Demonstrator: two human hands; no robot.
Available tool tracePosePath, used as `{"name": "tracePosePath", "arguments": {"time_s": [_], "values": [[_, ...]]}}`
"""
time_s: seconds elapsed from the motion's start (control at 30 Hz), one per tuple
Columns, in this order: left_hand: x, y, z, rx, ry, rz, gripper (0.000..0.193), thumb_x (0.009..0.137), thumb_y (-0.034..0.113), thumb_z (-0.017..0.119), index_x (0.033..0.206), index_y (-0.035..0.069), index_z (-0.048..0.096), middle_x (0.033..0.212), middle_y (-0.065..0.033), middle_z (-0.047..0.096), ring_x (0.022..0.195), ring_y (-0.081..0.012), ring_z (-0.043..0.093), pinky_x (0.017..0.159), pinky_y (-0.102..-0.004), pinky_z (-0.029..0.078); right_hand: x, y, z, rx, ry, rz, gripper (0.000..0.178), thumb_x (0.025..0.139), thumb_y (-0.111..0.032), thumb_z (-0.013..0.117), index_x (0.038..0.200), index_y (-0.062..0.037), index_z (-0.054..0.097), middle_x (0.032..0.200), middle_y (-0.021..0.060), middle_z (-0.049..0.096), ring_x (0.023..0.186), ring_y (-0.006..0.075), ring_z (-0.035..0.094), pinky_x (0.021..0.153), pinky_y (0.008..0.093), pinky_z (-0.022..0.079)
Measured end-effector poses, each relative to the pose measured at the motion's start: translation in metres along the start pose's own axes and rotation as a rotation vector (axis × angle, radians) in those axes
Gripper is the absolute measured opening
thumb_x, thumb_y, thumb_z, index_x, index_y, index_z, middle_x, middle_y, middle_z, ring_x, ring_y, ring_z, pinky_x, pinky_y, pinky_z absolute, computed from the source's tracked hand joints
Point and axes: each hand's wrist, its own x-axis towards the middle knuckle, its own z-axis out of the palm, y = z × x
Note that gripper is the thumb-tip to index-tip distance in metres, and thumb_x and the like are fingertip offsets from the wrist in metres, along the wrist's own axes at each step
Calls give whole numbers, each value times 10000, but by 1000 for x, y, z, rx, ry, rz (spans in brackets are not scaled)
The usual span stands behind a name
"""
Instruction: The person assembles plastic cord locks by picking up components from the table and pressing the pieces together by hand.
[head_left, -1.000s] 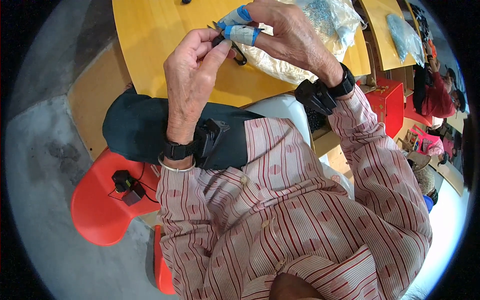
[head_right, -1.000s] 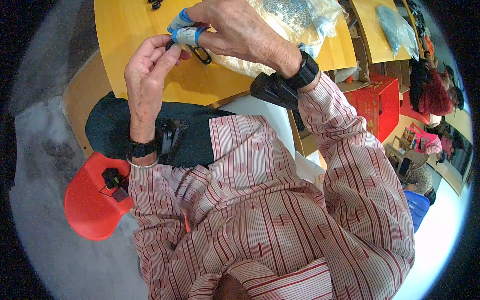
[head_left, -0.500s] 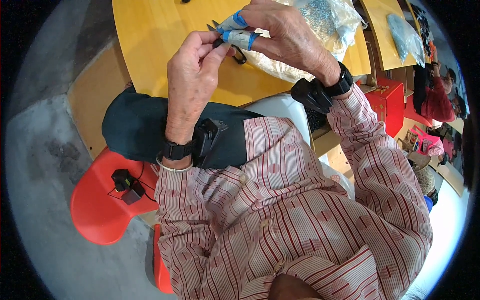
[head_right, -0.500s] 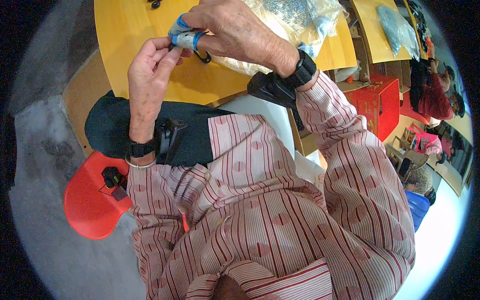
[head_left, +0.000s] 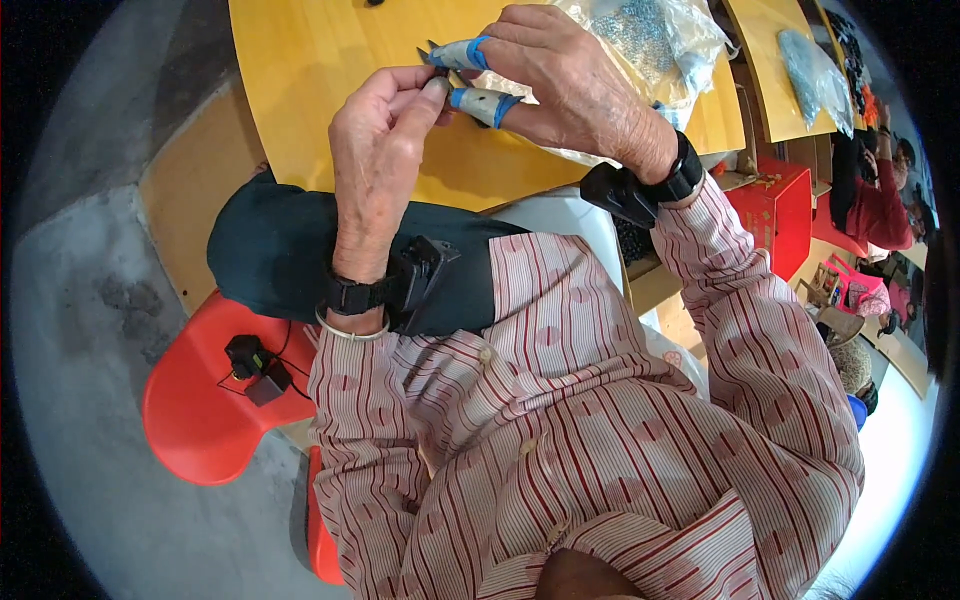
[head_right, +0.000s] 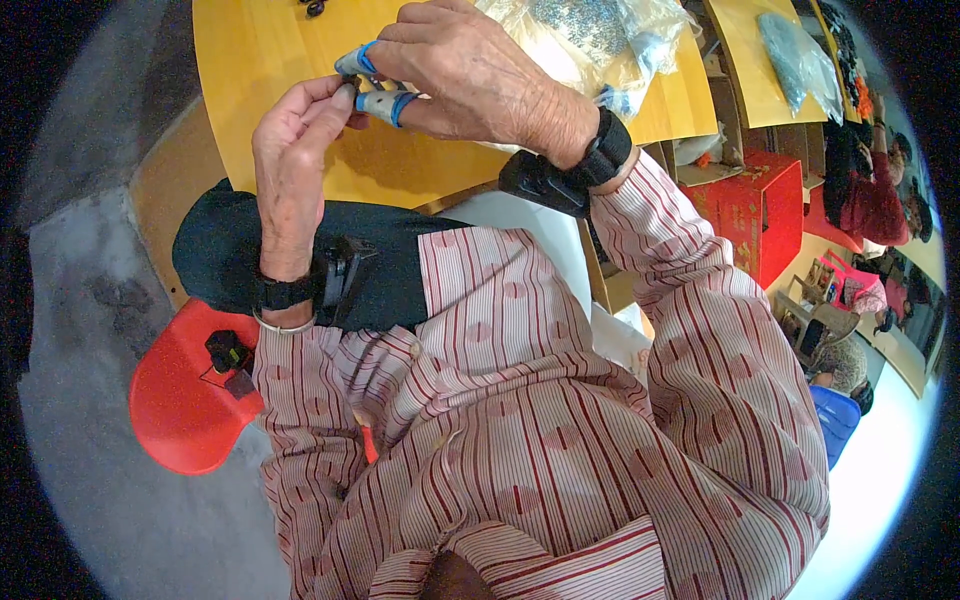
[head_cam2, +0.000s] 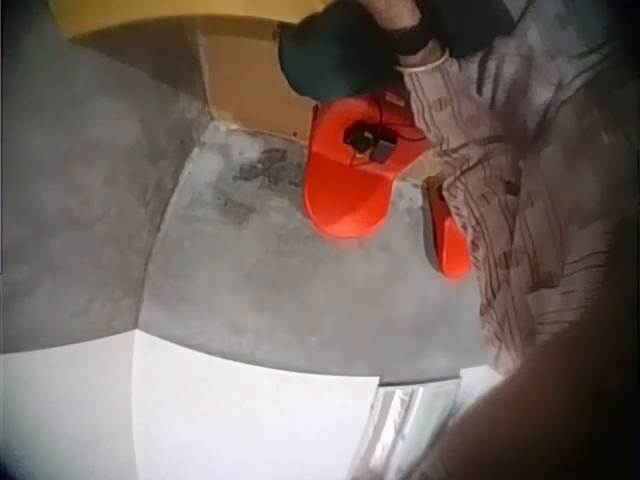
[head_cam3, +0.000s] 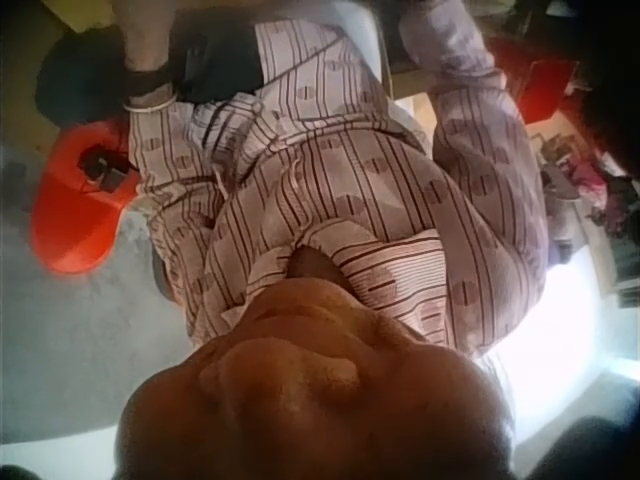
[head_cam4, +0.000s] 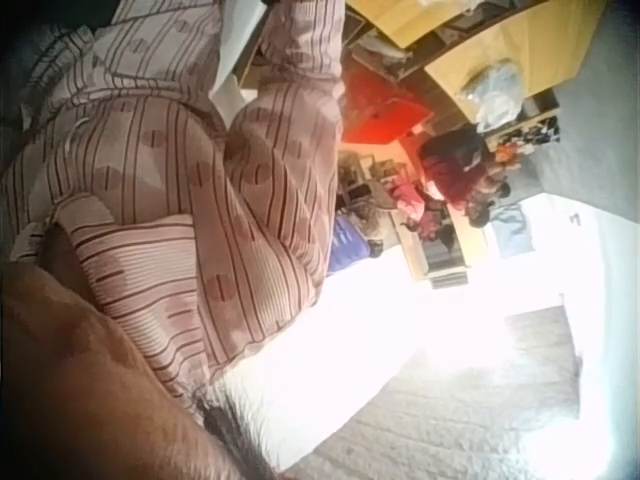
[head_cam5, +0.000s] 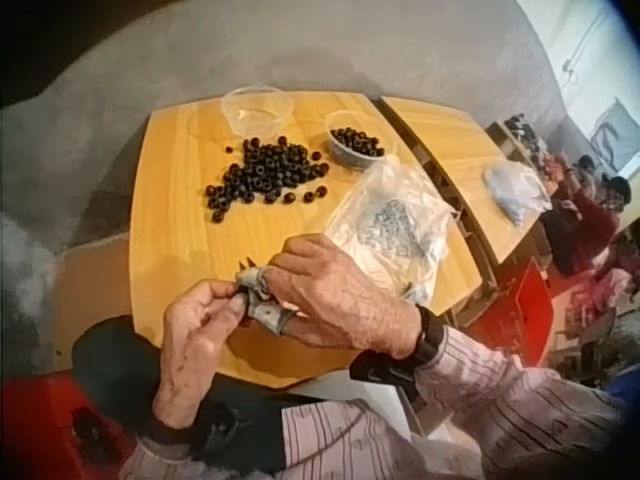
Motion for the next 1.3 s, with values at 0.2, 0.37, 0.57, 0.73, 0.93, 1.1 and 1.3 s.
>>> {"name": "tracePosePath", "arguments": {"time_s": [0.2, 0.37, 0.57, 0.73, 0.93, 1.1, 1.3], "values": [[2, 1, -1, -47, 15, -30, 279, 866, 169, 581, 998, -77, 597, 838, -94, 673, 744, -112, 601, 693, -213, 448, 8, -14, -8, 236, -205, 316, 303, 616, -116, 646, 878, -14, 532, 752, 109, 488, 741, 278, 473, 747, 373, 393], [5, 2, 4, -50, -29, -38, 281, 850, 167, 580, 986, -77, 606, 862, -106, 678, 765, -109, 600, 704, -203, 440, -10, -1, 22, -211, 143, -25, 358, 624, -127, 667, 935, -6, 540, 775, 111, 488, 739, 274, 462, 727, 381, 390], [4, 3, 1, -88, -17, -47, 274, 842, 161, 581, 977, -76, 611, 851, -99, 683, 777, -102, 603, 710, -206, 443, -3, -22, 11, 40, -24, 335, 343, 611, -138, 767, 886, -19, 600, 809, 85, 578, 749, 232, 567, 636, 319, 470], [4, 3, 0, -47, -21, -38, 270, 839, 162, 584, 965, -75, 613, 848, -101, 682, 775, -100, 601, 705, -206, 442, 6, -28, 3, 347, 84, 415, 411, 606, -73, 702, 986, -23, 554, 803, 105, 510, 740, 269, 461, 687, 363, 395], [4, 4, 1, -66, -20, -29, 264, 855, 165, 570, 963, -72, 614, 856, -92, 676, 758, -92, 581, 676, -202, 421, 8, -29, 4, 426, 148, 453, 401, 577, -27, 723, 949, -30, 572, 766, 98, 504, 714, 259, 451, 647, 340, 383], [8, -1, -6, -220, -75, -111, 278, 886, 203, 545, 996, -40, 626, 880, -51, 650, 784, -92, 544, 717, -211, 391, -4, -21, 11, 377, 21, 482, 382, 588, -20, 728, 937, -34, 574, 749, 91, 504, 687, 255, 440, 626, 343, 362], [7, 2, -10, -310, -74, -223, 321, 904, 259, 516, 1040, -9, 626, 900, -26, 632, 807, -95, 539, 752, -246, 384, 3, -22, 7, 549, 246, 431, 410, 610, -47, 751, 970, -32, 556, 750, 83, 492, 683, 255, 432, 627, 352, 348]]}}
